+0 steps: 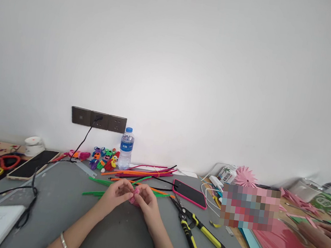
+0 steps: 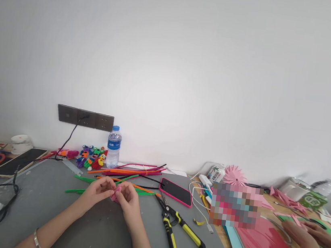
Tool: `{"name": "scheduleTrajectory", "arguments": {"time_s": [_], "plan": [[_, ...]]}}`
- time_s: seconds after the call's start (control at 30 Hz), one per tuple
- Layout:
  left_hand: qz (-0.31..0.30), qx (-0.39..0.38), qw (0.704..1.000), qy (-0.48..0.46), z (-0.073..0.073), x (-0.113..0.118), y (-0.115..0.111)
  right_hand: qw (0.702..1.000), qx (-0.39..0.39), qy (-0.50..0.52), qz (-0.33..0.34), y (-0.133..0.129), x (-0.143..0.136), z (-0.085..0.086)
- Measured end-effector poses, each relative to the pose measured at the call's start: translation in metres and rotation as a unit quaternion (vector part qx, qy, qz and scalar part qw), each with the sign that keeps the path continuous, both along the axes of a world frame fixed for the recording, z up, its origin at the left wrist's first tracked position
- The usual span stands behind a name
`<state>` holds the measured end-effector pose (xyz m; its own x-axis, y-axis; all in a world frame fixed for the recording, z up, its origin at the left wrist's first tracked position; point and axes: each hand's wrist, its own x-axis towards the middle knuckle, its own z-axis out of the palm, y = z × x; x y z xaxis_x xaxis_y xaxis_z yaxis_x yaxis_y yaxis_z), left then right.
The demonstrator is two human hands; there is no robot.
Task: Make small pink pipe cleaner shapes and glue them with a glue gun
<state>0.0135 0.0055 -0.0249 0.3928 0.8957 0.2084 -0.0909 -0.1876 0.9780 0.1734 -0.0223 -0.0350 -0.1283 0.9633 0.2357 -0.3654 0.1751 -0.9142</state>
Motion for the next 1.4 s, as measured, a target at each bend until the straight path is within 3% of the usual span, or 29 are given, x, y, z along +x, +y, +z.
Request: {"name": "scheduleTrajectory", "arguments": {"time_s": [0.17, 0.6, 0.83, 1.07, 1.4], "plan": [[-0.016, 0.034, 0.999, 0.036, 0.0, 0.001, -0.002, 1.0, 0.003, 0.004, -0.007, 0.0, 0.002, -0.002], [0.055, 0.103, 0.982, 0.149, -0.001, 0.002, -0.002, 0.998, -0.008, -0.013, -0.053, 0.003, 0.004, -0.003], [0.102, 0.152, 0.97, 0.159, 0.002, 0.0, 0.0, 0.996, 0.015, -0.036, -0.083, 0.005, 0.005, -0.007], [0.129, 0.185, 0.962, 0.154, 0.003, -0.004, -0.001, 0.983, 0.016, -0.126, -0.134, 0.009, 0.011, -0.017], [0.151, 0.155, 0.965, 0.149, 0.008, -0.004, -0.002, 0.983, 0.007, -0.118, -0.137, 0.007, 0.01, -0.014]]}}
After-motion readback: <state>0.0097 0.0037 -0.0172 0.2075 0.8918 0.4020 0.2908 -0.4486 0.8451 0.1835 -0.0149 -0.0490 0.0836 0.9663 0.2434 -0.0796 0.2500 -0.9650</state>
